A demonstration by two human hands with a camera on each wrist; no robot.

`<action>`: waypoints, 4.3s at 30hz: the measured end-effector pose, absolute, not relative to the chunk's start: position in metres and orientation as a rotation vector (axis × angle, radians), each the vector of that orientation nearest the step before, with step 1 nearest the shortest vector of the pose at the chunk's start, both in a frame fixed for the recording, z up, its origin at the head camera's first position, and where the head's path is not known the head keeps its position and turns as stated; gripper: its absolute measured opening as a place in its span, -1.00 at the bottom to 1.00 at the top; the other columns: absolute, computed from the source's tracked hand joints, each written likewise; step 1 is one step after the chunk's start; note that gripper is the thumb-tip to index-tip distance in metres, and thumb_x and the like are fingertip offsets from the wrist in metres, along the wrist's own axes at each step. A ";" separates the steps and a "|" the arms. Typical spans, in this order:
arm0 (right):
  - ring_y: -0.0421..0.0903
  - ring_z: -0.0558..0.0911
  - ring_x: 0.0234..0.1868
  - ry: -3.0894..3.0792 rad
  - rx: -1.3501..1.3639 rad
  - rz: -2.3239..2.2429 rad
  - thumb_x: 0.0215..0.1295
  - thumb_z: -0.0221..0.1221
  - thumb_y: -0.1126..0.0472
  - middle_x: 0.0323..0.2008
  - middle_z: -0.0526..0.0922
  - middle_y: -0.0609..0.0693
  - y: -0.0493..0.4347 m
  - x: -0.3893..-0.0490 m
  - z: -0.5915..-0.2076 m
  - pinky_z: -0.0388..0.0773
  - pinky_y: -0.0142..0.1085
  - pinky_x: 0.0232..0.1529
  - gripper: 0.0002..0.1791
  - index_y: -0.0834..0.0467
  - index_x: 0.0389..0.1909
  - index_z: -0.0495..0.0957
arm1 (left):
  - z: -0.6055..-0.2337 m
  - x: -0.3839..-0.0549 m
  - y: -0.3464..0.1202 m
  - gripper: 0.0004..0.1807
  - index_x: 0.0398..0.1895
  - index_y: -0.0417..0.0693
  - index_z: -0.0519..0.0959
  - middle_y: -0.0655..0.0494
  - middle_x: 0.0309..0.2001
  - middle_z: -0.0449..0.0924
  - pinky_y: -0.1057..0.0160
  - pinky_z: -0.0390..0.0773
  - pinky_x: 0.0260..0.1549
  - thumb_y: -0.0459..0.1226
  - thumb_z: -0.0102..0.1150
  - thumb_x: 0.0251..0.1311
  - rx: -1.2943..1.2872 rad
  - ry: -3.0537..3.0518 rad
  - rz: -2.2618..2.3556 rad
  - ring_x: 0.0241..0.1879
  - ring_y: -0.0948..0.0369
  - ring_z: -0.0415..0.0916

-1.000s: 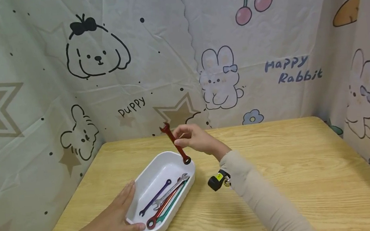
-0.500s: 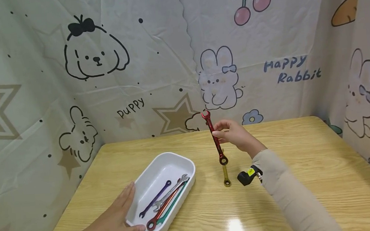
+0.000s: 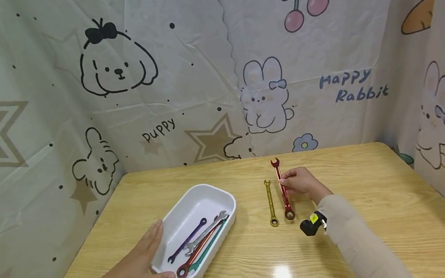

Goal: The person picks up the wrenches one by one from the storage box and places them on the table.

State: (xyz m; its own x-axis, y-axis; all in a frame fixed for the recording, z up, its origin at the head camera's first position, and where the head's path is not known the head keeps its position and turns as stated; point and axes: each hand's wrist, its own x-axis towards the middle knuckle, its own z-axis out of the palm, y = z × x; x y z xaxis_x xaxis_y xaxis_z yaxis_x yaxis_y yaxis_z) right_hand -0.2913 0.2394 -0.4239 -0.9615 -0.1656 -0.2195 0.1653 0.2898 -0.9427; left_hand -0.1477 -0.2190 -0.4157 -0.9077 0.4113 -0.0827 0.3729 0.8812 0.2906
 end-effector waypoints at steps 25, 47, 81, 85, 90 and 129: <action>-0.23 0.54 -0.53 2.448 0.108 -1.441 0.29 0.16 0.38 -0.45 0.48 0.02 0.234 -0.288 -0.448 0.62 -0.41 -0.47 -0.86 0.43 -0.31 0.49 | -0.413 -0.147 -0.218 0.35 0.50 -0.26 -0.18 -0.12 0.52 -0.33 -0.13 -0.04 0.39 0.47 0.09 -0.10 0.636 2.904 0.366 0.49 -0.08 -0.27; -0.25 0.44 -0.79 2.763 0.079 -0.962 0.17 0.28 0.23 -0.85 0.44 -0.10 0.224 -0.294 -0.443 0.38 -0.45 -0.64 -0.68 0.20 -0.74 0.52 | -0.415 -0.148 -0.219 0.35 0.50 -0.27 -0.18 -0.13 0.52 -0.34 -0.15 -0.03 0.38 0.46 0.09 -0.10 0.638 2.903 0.361 0.49 -0.10 -0.27; -0.24 0.48 -0.77 2.749 0.086 -0.973 0.19 0.28 0.24 -0.80 0.50 -0.04 0.223 -0.292 -0.442 0.41 -0.47 -0.69 -0.70 0.27 -0.69 0.56 | -0.413 -0.147 -0.218 0.36 0.50 -0.26 -0.20 -0.13 0.52 -0.36 -0.15 -0.05 0.39 0.48 0.07 -0.10 0.623 2.889 0.349 0.49 -0.09 -0.31; -0.24 0.47 -0.77 2.756 0.088 -0.949 0.20 0.28 0.23 -0.80 0.49 -0.05 0.222 -0.292 -0.441 0.39 -0.48 -0.69 -0.69 0.25 -0.70 0.55 | -0.413 -0.147 -0.219 0.35 0.50 -0.25 -0.21 -0.12 0.52 -0.37 -0.15 -0.06 0.39 0.48 0.06 -0.10 0.624 2.886 0.347 0.50 -0.08 -0.31; -0.25 0.47 -0.77 2.746 0.092 -0.943 0.21 0.28 0.21 -0.80 0.48 -0.06 0.223 -0.292 -0.441 0.38 -0.48 -0.69 -0.67 0.24 -0.71 0.54 | -0.413 -0.147 -0.219 0.35 0.51 -0.24 -0.21 -0.10 0.53 -0.38 -0.14 -0.05 0.39 0.48 0.06 -0.10 0.626 2.892 0.349 0.50 -0.08 -0.32; -0.10 0.61 -0.33 2.281 -0.570 -1.245 0.27 0.25 0.20 -0.32 0.64 0.06 0.030 -0.289 -0.324 0.65 -0.26 -0.17 -0.80 0.27 -0.22 0.61 | -0.413 -0.149 -0.219 0.35 0.51 -0.24 -0.23 -0.11 0.52 -0.38 -0.14 -0.06 0.39 0.45 0.10 -0.08 0.642 2.890 0.378 0.49 -0.07 -0.34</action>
